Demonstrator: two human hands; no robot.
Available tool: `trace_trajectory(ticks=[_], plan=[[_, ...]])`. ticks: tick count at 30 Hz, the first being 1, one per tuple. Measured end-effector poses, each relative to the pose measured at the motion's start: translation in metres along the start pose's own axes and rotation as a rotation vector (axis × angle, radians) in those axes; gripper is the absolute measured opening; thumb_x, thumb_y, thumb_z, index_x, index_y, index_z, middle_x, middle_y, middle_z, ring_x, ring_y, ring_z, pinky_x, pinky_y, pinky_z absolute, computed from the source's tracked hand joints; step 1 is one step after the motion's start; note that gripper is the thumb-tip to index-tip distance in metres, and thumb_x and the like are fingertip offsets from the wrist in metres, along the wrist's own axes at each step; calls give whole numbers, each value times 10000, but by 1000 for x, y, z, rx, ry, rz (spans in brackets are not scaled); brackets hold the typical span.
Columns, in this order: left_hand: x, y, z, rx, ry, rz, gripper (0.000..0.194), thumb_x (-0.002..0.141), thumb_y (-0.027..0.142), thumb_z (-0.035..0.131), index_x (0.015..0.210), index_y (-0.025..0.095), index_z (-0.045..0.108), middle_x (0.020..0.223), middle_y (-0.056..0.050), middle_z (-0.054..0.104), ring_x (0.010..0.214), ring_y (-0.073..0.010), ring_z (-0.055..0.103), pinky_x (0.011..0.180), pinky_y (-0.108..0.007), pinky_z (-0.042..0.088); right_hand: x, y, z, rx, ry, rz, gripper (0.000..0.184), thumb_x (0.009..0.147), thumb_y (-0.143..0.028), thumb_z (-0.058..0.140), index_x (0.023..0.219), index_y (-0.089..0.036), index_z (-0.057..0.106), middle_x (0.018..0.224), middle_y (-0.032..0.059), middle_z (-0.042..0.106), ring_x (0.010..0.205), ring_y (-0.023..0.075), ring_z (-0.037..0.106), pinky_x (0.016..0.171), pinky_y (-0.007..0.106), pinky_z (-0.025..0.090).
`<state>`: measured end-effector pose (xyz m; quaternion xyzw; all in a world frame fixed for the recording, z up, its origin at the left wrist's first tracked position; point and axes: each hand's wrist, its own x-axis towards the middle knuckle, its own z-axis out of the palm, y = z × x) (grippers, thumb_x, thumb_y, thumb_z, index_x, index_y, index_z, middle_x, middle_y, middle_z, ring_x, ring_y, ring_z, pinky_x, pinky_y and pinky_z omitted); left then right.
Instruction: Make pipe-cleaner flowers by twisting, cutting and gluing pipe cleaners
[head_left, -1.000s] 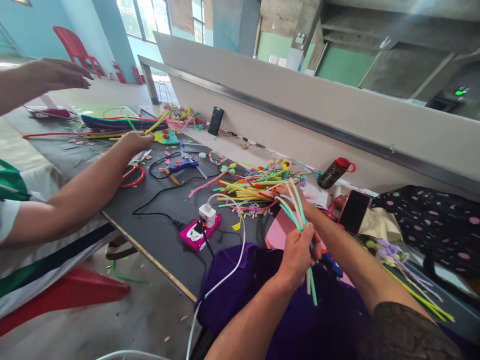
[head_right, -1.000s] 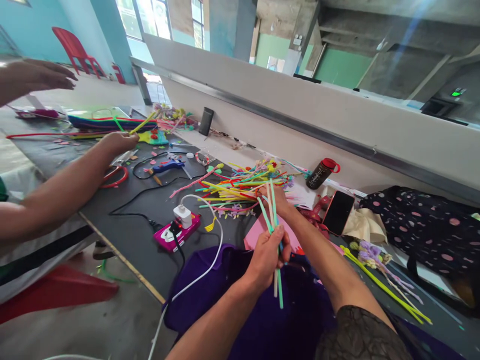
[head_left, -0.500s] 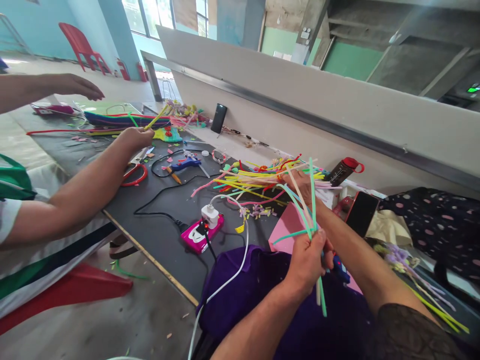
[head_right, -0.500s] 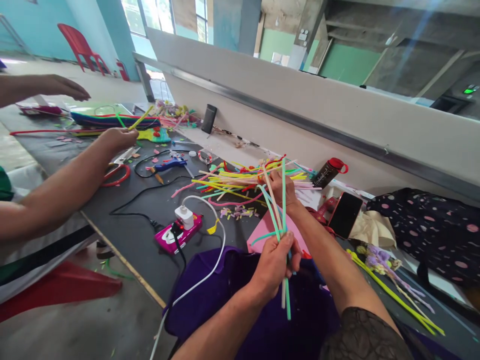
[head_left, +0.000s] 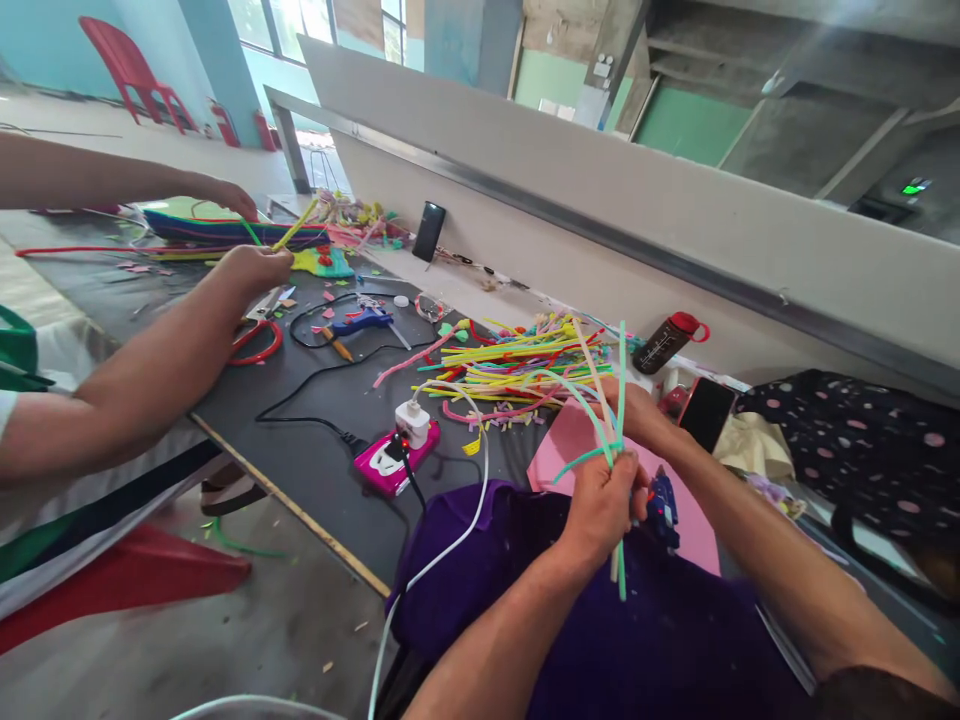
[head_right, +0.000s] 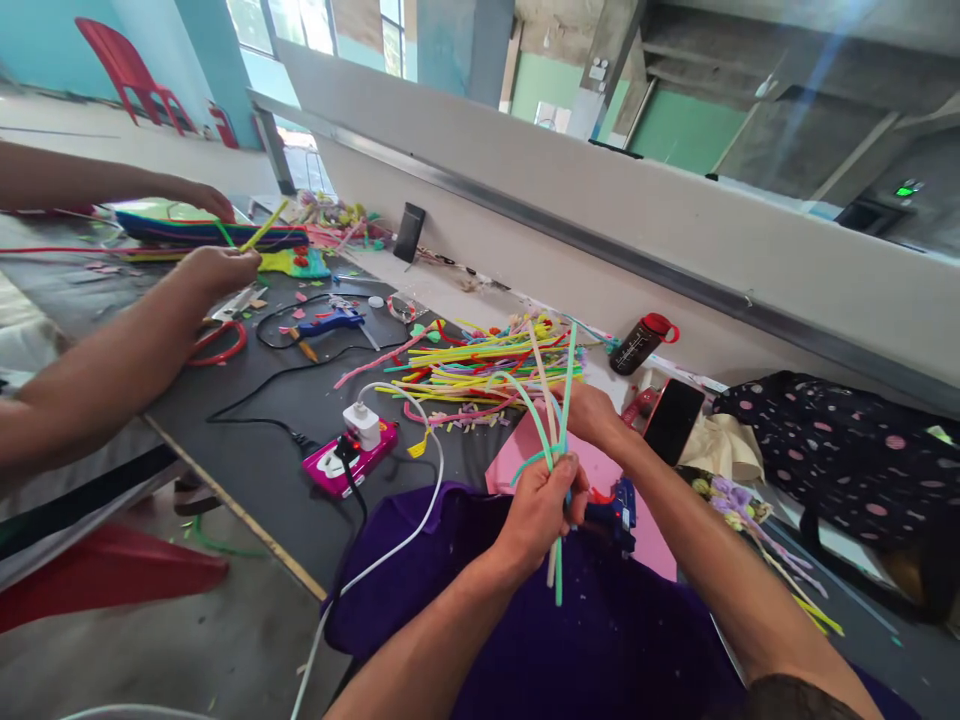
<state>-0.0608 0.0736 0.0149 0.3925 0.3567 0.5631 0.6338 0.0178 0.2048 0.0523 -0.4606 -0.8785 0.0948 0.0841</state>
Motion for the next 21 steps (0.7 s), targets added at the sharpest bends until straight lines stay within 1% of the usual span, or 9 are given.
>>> trace_trajectory(ticks=[3, 5, 8, 11, 13, 17, 19, 21], plan=[[-1, 0, 1, 46, -34, 20, 399, 811, 460, 345, 609, 153, 499, 378, 29, 438, 321, -53, 336, 388, -186, 262, -21, -4, 7, 581, -165, 171, 366, 782, -432, 432, 879, -152, 645, 636, 48, 630, 608, 194, 577, 532, 270, 423], [-2, 1, 1, 44, -34, 9, 391, 807, 461, 346, 611, 157, 496, 379, 29, 442, 313, -54, 327, 379, -188, 256, -34, -12, 12, 857, -222, 244, 432, 787, -492, 396, 862, -151, 651, 589, 50, 619, 560, 191, 571, 506, 278, 425], [-2, 0, 2, 18, -62, -47, 380, 802, 468, 352, 641, 160, 504, 385, 32, 454, 297, -56, 312, 352, -191, 229, -45, -22, 14, 1075, -231, 286, 578, 804, -584, 269, 854, -150, 648, 591, 76, 624, 561, 199, 581, 508, 291, 441], [-3, -2, 3, 12, -109, -127, 398, 797, 487, 357, 647, 152, 511, 381, 34, 453, 288, -53, 308, 336, -193, 217, -46, -22, 4, 1289, -248, 302, 704, 792, -649, 175, 873, -124, 637, 621, 108, 635, 590, 213, 598, 532, 307, 459], [-2, -3, 4, 25, -109, -160, 403, 792, 494, 365, 649, 148, 514, 380, 37, 452, 287, -50, 309, 335, -192, 222, -44, -20, -7, 1347, -225, 287, 746, 781, -670, 153, 899, -109, 630, 648, 123, 643, 616, 220, 609, 553, 312, 467], [-2, -5, 5, 44, -106, -164, 406, 792, 490, 363, 696, 138, 542, 381, 41, 454, 285, -50, 308, 334, -189, 224, -40, -22, -30, 1346, -89, 245, 774, 772, -689, 132, 947, -113, 619, 719, 136, 658, 656, 229, 623, 597, 328, 475], [-1, -5, 4, 48, -107, -165, 418, 790, 495, 362, 718, 132, 556, 382, 40, 456, 281, -50, 306, 333, -186, 220, -41, -25, -37, 1356, -38, 231, 783, 766, -700, 121, 952, -124, 618, 743, 136, 660, 661, 229, 626, 611, 336, 477], [0, -6, 4, 59, -98, -156, 420, 792, 493, 359, 726, 129, 560, 380, 40, 458, 277, -50, 306, 336, -182, 221, -42, -27, -40, 1356, -13, 217, 789, 761, -709, 116, 952, -129, 616, 751, 136, 660, 671, 230, 627, 610, 339, 479]])
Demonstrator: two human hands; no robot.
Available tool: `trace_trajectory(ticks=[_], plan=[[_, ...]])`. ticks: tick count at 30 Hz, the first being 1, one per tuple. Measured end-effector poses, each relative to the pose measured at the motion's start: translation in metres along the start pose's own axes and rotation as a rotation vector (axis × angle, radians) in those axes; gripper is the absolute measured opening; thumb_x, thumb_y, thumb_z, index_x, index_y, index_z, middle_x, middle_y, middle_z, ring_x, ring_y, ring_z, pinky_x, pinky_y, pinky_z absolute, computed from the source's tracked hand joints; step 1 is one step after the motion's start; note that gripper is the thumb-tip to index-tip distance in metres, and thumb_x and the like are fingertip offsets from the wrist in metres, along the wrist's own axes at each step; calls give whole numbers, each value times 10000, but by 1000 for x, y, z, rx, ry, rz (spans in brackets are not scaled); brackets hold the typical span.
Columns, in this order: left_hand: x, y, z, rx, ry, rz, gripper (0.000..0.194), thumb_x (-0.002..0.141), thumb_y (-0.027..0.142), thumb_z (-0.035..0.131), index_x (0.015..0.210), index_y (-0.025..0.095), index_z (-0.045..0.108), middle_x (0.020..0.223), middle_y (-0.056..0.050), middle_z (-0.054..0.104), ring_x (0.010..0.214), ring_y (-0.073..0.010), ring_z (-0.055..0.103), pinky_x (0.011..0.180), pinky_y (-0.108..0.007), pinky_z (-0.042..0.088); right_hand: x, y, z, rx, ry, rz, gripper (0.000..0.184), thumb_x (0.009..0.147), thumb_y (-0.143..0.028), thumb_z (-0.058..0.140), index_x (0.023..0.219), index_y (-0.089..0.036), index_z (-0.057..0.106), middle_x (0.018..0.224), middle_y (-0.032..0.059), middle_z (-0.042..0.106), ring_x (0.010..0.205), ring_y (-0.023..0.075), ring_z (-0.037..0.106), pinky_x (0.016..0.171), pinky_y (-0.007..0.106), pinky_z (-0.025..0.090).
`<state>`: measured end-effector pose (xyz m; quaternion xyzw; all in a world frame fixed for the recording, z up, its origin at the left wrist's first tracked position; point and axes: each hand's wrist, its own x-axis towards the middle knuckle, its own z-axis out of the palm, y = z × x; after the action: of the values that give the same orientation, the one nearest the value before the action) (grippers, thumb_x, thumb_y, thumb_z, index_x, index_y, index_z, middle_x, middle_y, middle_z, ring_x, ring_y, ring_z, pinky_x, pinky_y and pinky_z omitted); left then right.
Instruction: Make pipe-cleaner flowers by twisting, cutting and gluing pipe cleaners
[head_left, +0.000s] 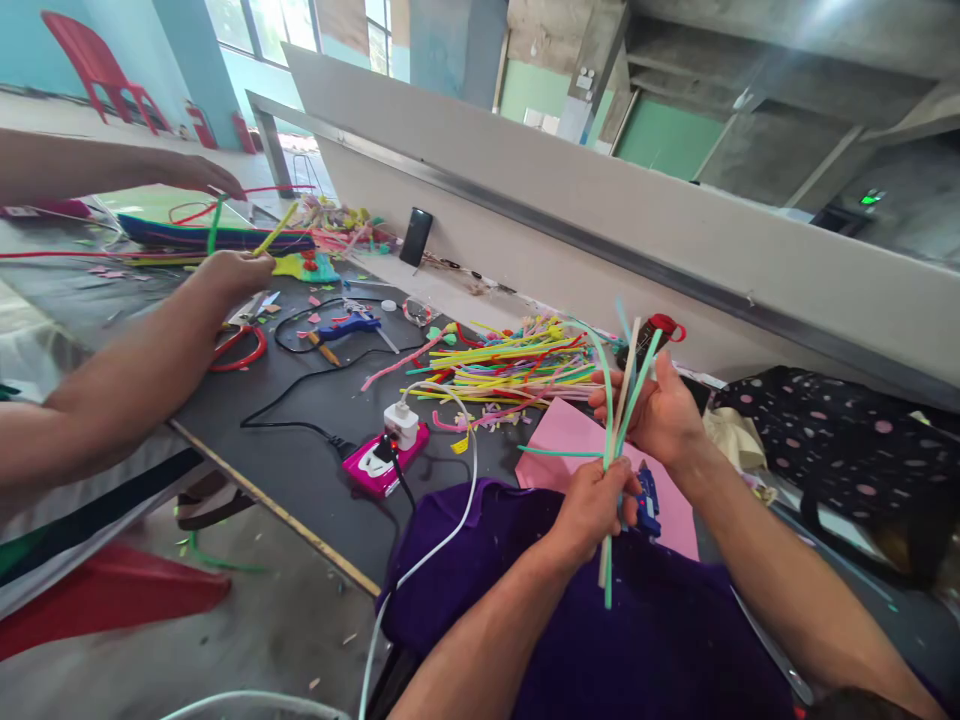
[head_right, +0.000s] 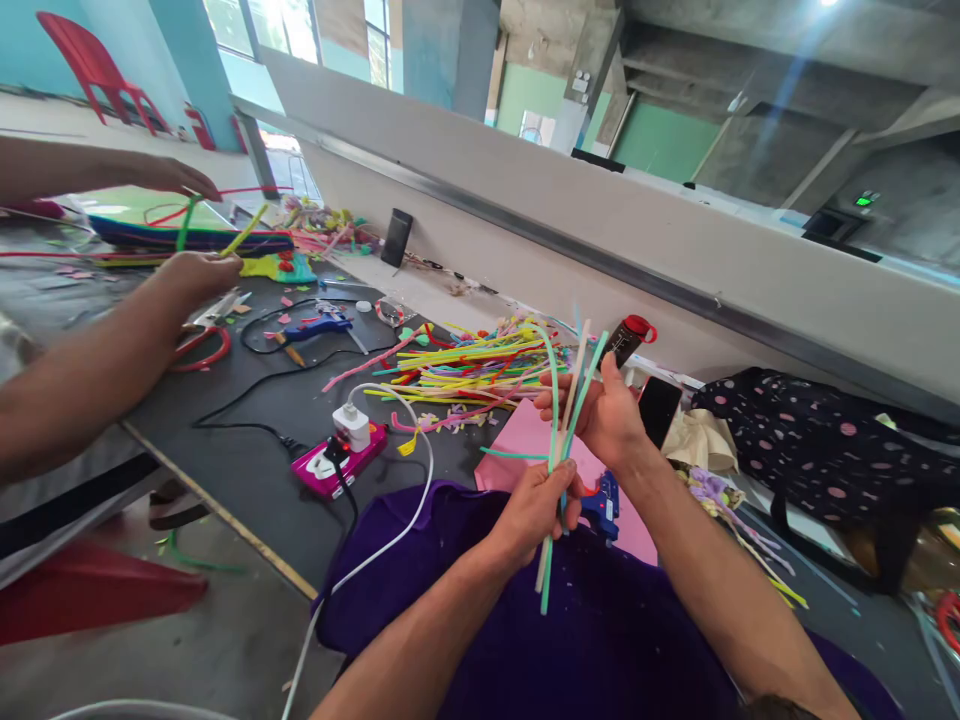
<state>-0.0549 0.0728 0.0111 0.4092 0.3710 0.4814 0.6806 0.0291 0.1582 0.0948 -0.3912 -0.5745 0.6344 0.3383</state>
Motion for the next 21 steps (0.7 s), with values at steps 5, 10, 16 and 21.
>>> trace_trajectory(ticks=[5, 10, 16, 21], plan=[[4, -4, -1, 89, 10, 28, 376, 811, 432, 342, 750, 133, 562, 379, 42, 466, 271, -54, 310, 346, -184, 232, 0, 13, -5, -29, 16, -2, 400, 777, -492, 479, 958, -155, 595, 744, 87, 668, 657, 195, 627, 572, 287, 478], [10, -9, -2, 116, -3, 51, 364, 798, 432, 371, 756, 130, 570, 428, 20, 520, 311, -71, 379, 381, -192, 287, 4, 27, -9, 23, 106, 1, 231, 694, -306, 645, 861, -153, 598, 684, 47, 664, 557, 143, 602, 494, 224, 454], [13, -10, -6, 15, 106, 81, 400, 777, 475, 404, 797, 120, 590, 431, 8, 520, 399, -96, 442, 448, -198, 330, 13, 39, -16, -84, 58, -1, 463, 786, -552, 414, 830, -134, 607, 722, 84, 650, 605, 152, 599, 523, 238, 457], [12, -8, -6, -26, 132, 113, 404, 780, 471, 400, 777, 119, 597, 422, 9, 510, 394, -89, 431, 442, -195, 313, 19, 66, -33, -650, -2, -41, 576, 810, -561, 218, 738, -136, 600, 600, 51, 598, 525, 143, 541, 464, 232, 404]])
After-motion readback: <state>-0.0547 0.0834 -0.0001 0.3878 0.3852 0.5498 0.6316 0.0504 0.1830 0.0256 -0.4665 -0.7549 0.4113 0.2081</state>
